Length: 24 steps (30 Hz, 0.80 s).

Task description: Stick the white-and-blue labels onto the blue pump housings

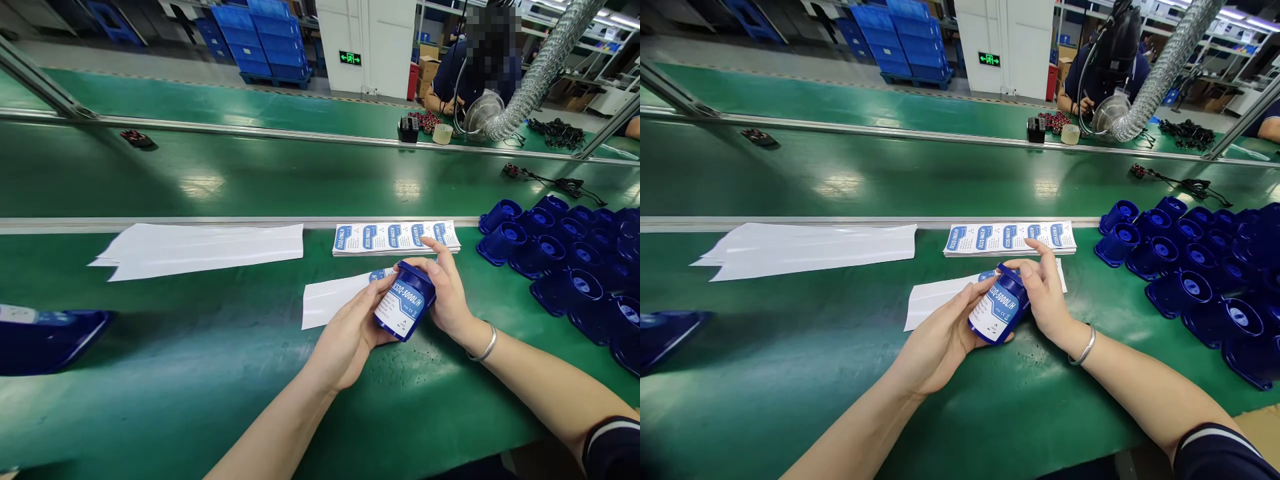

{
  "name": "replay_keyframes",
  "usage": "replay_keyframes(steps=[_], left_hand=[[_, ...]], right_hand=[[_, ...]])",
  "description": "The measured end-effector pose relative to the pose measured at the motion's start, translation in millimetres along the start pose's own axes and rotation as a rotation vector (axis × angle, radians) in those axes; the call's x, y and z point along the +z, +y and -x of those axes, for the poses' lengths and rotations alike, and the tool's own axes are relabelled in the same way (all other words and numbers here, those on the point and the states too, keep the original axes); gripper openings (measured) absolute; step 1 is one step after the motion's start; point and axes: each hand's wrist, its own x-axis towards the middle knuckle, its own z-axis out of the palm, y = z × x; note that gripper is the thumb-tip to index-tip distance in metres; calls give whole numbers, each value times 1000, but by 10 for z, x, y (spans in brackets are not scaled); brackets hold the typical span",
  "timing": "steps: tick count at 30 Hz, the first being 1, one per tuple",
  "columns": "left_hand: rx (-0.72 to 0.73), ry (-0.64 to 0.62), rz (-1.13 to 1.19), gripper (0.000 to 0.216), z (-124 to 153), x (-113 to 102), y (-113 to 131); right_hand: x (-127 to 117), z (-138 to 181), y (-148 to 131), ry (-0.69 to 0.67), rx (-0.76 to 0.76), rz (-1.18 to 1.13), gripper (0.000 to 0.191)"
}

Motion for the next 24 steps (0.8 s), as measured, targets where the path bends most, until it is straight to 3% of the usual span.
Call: replay_keyframes(steps=[3, 8, 16, 24], left_hand=[[-98, 29, 152, 37, -24, -5, 21], [-105, 15, 253, 34, -10, -17, 15], [38, 58, 160, 32, 13, -3, -7], [22, 40, 180, 33, 18, -6, -37]], right_hand=[[6, 9, -22, -8, -29, -42, 50], [10, 19, -61, -73, -67, -94, 46], [-11, 14, -32, -120, -106, -30, 40], [-8, 44, -65, -115, -119, 16, 39]])
